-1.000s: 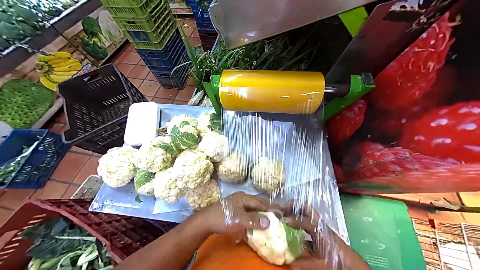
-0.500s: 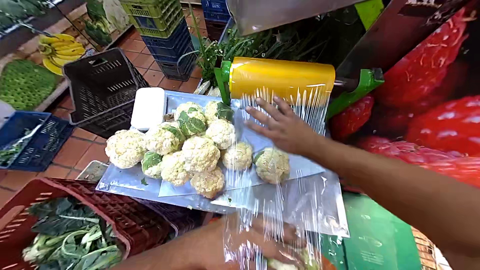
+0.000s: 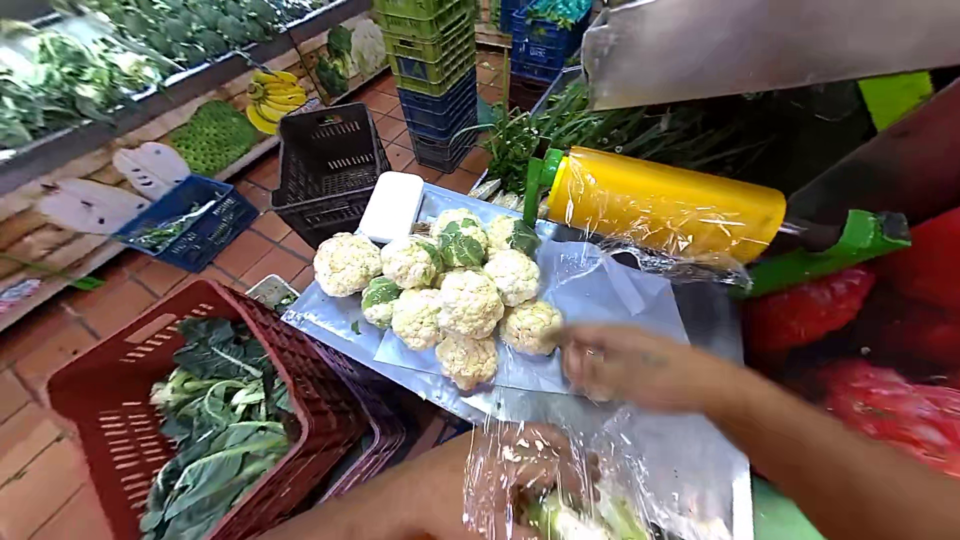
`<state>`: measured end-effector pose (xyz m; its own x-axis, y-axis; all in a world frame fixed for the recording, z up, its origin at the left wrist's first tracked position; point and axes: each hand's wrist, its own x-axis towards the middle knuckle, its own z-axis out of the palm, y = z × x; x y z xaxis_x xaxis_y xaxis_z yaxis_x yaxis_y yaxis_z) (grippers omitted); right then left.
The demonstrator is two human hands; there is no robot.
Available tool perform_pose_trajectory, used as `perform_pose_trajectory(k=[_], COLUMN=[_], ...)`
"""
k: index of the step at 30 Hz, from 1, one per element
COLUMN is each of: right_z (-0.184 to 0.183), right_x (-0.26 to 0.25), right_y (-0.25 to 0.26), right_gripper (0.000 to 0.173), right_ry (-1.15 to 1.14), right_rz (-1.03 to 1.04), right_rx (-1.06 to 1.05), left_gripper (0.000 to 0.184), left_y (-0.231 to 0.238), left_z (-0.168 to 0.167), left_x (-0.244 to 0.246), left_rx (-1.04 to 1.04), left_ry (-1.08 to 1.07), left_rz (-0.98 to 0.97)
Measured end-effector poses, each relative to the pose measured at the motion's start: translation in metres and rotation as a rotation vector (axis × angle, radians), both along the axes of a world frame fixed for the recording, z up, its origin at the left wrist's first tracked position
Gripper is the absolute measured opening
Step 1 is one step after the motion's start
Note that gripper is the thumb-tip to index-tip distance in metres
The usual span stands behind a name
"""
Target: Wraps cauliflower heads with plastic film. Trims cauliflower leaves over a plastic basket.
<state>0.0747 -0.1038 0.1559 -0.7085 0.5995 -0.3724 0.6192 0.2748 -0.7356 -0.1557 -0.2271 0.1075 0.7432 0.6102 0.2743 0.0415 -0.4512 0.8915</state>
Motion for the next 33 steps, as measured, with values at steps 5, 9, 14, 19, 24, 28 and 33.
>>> perform_pose_trajectory(k=[5,9,14,19,24,28,33], right_z=[-0.025,-0.050,-0.111,-0.107,-0.099,-0.080,-0.082], right_x=[-0.017,-0.014,-0.016,-0.007,0.009,-0.003,-0.001], right_y=[-0.055,-0.055,-0.084,-0.100,-0.093,-0.090,-0.089], right_gripper=[0.038,0.037,0.040,0.029,0.026,0.027,0.024], right_ry=[0.314,0.451,0.377,0.444,0.314,0.240,-0.068], right_rz=[0.009,-0.085,0.017,0.064,0.214,0.281,0.082], right_rx=[-0.266,0.159,-0.075,-0.402,-0.341,-0.157,-0.062], left_gripper=[0.035,0.034,0.031,0.028,0.026,0.084,0.076], left_y=[-0.014,-0.023,-0.029,-0.032,-0.025,-0.020,-0.003], left_z=[-0.015,0.000,-0.013,-0.015,0.007,0.055,0.037], left_x=[0.002,0.006,0.009,0.002,-0.036,-0.007,0.033], left_rx=[-0.016,-0.097,-0.282,-0.303,-0.128,0.162,-0.113], left_ry=[-0.091,-0.039,-0.153,-0.194,-0.067,0.433,0.660], left_rz=[0.044,0.092,0.031,0.054,0.655,0.267,0.098])
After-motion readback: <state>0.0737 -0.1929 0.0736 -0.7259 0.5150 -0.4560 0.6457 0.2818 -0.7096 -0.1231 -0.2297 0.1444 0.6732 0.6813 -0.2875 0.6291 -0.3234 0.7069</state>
